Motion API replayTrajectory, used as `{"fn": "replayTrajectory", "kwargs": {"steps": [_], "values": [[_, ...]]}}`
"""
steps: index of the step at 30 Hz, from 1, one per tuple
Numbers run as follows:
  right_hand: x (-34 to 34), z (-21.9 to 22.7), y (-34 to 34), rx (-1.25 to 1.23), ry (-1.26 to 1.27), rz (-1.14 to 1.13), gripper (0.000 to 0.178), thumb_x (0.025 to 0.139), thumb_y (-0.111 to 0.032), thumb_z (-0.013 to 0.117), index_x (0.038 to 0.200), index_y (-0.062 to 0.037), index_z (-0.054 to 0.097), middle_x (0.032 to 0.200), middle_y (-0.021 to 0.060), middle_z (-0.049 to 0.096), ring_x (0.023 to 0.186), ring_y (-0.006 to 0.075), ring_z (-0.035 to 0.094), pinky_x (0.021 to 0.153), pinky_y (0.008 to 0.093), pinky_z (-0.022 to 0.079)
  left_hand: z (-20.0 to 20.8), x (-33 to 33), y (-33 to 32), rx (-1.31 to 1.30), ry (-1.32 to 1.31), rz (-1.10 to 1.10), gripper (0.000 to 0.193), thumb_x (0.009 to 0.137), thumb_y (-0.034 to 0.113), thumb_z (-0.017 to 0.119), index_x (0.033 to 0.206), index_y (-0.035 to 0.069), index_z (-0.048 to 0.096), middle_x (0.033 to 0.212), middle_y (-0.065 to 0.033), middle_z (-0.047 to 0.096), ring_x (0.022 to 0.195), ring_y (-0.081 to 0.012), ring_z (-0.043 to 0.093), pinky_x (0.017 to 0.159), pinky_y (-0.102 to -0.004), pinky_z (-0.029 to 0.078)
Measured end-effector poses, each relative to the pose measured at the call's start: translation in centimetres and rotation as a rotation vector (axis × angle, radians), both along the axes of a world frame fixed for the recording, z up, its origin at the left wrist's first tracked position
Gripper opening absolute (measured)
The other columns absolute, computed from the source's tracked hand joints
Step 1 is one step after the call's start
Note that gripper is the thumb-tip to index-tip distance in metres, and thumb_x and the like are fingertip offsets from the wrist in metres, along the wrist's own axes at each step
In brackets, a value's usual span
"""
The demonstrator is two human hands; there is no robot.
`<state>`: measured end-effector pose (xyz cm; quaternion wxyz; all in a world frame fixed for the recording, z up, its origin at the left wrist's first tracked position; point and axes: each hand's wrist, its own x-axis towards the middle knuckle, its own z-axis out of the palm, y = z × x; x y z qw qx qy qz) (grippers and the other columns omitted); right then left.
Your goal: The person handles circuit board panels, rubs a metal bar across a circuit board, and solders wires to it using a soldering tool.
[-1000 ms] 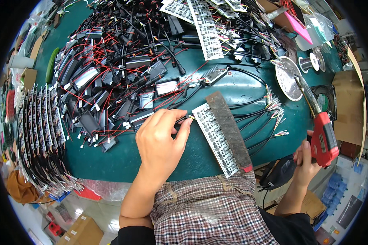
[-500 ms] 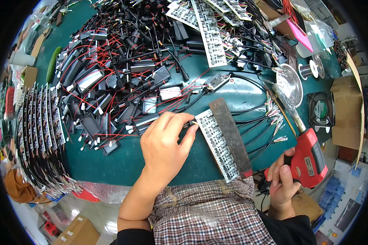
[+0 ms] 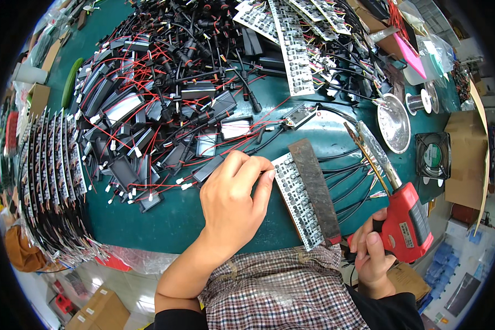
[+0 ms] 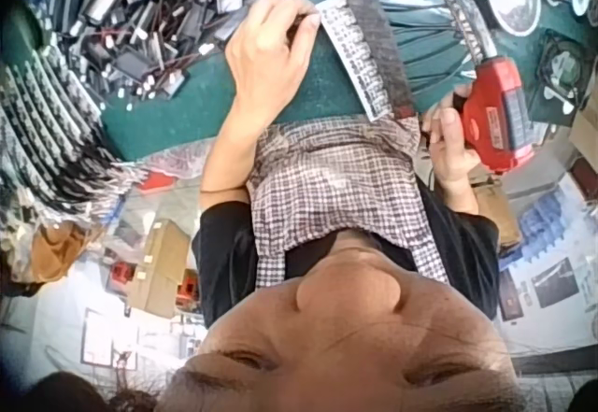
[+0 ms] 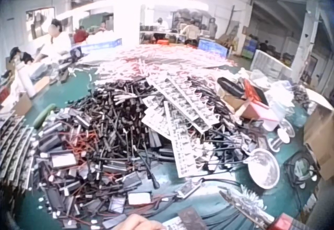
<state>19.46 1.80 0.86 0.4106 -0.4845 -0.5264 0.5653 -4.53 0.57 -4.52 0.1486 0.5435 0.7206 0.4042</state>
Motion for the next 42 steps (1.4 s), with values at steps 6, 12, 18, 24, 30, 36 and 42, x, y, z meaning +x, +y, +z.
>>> {"fn": "replayTrajectory", "kwargs": {"steps": [6, 12, 18, 24, 30, 36, 42], "values": [[-1.0, 1.0, -0.5, -0.046, 0.011, 0.065, 0.046, 0.088, -0.018, 0.065, 0.124, -0.0019, 0.042, 0.078, 0.0054, 0.050, 0.050, 0.0100, 0.043, 0.051, 0.0274, 0.045, 0.4, 0.0, 0.0, -0.022, -0.162, -0.002, 0.005, 0.085, 0.007, 0.070, 0.085, 0.003, 0.067, 0.079, -0.0040, 0.061, 0.057, -0.0129, 0.052, 0.054, -0.0262, 0.042], [-2.2, 1.5, 1.1, -0.186, 0.151, 0.410, 0.072, 0.078, -0.004, 0.076, 0.135, -0.0057, 0.031, 0.128, 0.0184, 0.054, 0.124, 0.0300, 0.056, 0.098, 0.0409, 0.050, 0.6, 0.0, 0.0, -0.053, -0.239, 0.002, 0.004, 0.085, 0.004, 0.068, 0.086, 0.000, 0.067, 0.079, -0.0042, 0.061, 0.061, -0.0117, 0.053, 0.057, -0.0251, 0.043], [-5.3, 0.5, 1.2, -0.205, 0.184, 0.489, 0.088, 0.076, -0.012, 0.080, 0.144, -0.0110, 0.024, 0.153, 0.0157, 0.021, 0.143, 0.0408, 0.029, 0.106, 0.0570, 0.044, 1.0, 0.2, 0.0, -0.134, -0.345, 0.093, 0.006, 0.085, 0.004, 0.070, 0.089, 0.000, 0.066, 0.079, -0.0040, 0.064, 0.065, -0.0090, 0.057, 0.059, -0.0235, 0.046], [-6.8, -2.2, 1.9, 0.137, 0.035, 0.662, 0.107, 0.077, -0.007, 0.078, 0.154, -0.0163, 0.005, 0.159, 0.0156, 0.007, 0.147, 0.0373, 0.022, 0.107, 0.0575, 0.042, 0.6, 0.0, -0.1, -0.127, -0.333, 0.068, 0.008, 0.085, 0.005, 0.070, 0.087, -0.001, 0.065, 0.077, -0.0046, 0.065, 0.063, -0.0089, 0.058, 0.057, -0.0243, 0.046], [-7.8, -2.3, 1.9, 0.217, -0.002, 0.677, 0.106, 0.078, -0.001, 0.073, 0.156, -0.0191, 0.002, 0.160, 0.0141, 0.007, 0.146, 0.0378, 0.023, 0.108, 0.0549, 0.042, 0.7, 0.0, 0.0, -0.106, -0.335, 0.074, 0.008, 0.085, 0.006, 0.069, 0.084, -0.001, 0.065, 0.077, -0.0049, 0.065, 0.062, -0.0096, 0.058, 0.056, -0.0248, 0.045], [-7.9, -2.6, 1.7, 0.189, -0.077, 0.637, 0.103, 0.080, 0.004, 0.067, 0.156, -0.0171, 0.000, 0.160, 0.0145, 0.005, 0.146, 0.0350, 0.026, 0.108, 0.0508, 0.043, 0.6, -0.1, 0.0, -0.092, -0.317, 0.076, 0.009, 0.086, 0.007, 0.069, 0.084, 0.000, 0.065, 0.076, -0.0047, 0.065, 0.061, -0.0096, 0.057, 0.055, -0.0248, 0.044], [-7.3, -3.3, 1.3, 0.185, -0.145, 0.639, 0.102, 0.081, 0.003, 0.067, 0.155, -0.0115, -0.001, 0.160, 0.0165, 0.003, 0.146, 0.0351, 0.027, 0.108, 0.0492, 0.043, 0.9, -0.1, 0.0, -0.103, -0.325, 0.081, 0.009, 0.086, 0.008, 0.070, 0.084, 0.000, 0.066, 0.076, -0.0049, 0.065, 0.062, -0.0098, 0.058, 0.054, -0.0250, 0.043]]}}
